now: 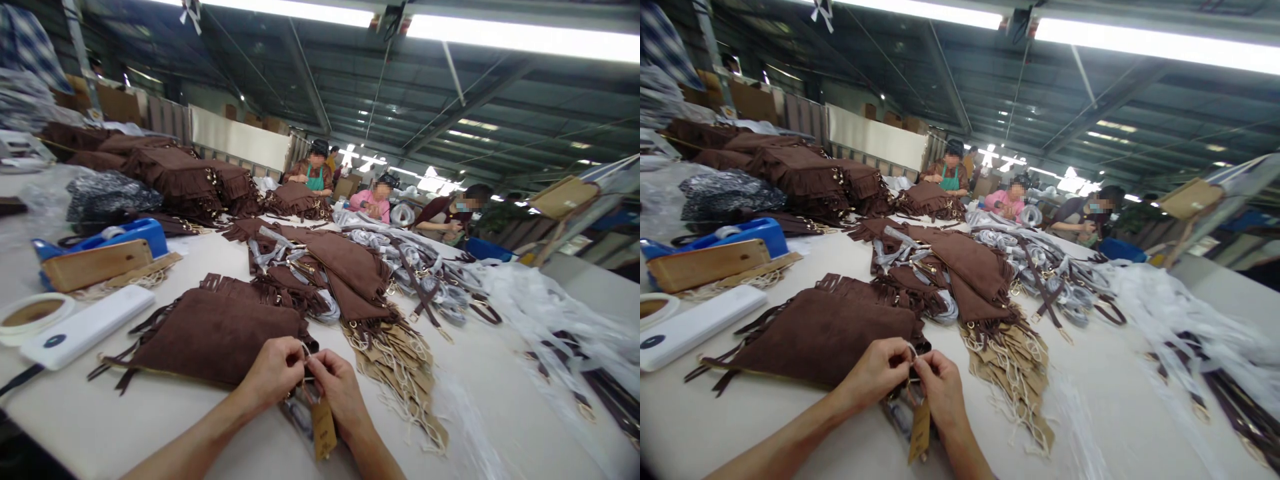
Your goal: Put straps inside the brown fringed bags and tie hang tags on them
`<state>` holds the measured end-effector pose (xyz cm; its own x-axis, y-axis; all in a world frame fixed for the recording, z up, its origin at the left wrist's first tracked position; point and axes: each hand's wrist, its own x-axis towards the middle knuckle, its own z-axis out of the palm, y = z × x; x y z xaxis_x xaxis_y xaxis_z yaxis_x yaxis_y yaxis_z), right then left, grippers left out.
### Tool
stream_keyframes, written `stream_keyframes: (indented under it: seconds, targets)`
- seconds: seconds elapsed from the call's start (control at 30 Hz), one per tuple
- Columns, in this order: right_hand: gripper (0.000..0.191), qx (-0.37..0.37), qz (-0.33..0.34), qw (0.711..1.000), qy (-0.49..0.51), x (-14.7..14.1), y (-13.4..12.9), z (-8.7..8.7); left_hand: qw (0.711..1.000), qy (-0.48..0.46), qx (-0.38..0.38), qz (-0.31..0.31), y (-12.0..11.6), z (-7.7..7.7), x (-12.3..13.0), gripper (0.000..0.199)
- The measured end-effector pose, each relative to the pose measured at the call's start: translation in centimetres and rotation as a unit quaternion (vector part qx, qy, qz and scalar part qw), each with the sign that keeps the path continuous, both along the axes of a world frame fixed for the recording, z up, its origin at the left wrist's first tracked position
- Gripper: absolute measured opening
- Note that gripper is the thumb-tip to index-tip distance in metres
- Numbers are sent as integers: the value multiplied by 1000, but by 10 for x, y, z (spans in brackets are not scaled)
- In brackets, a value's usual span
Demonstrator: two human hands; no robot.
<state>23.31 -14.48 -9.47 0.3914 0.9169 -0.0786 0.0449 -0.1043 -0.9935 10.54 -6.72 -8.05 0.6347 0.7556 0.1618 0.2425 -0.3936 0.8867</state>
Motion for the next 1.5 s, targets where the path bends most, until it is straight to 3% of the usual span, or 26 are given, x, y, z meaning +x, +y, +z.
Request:
stream_keyframes:
  seconds: [0.3,0.53,0.77,0.87,0.97,1.07,1.23,1.37,1.5]
  targets:
    - [35,-10,7,1000,-4,2,0,0,995,-30,-88,-23,7,-1,-4,8]
    - [25,-25,3,1000,0,-2,2,0,959,-36,-276,-47,7,3,-1,14]
    - [25,-25,106,984,141,16,-17,13,916,-96,-387,-52,10,12,-7,17]
    - [40,-1,143,979,148,21,-24,13,899,-134,-414,-54,13,12,-9,15]
    - [42,10,170,983,73,17,-27,13,885,-156,-435,-64,13,13,-9,13]
    - [42,31,166,982,-83,7,-26,14,883,-160,-436,-66,11,15,-9,12]
    - [49,100,160,932,-309,0,-23,8,882,-170,-436,-65,11,11,-8,10]
    - [53,144,174,894,-388,2,-19,1,878,-178,-440,-64,12,8,-8,11]
    - [37,183,152,872,-427,4,-17,-1,873,-189,-444,-69,11,9,-10,10]
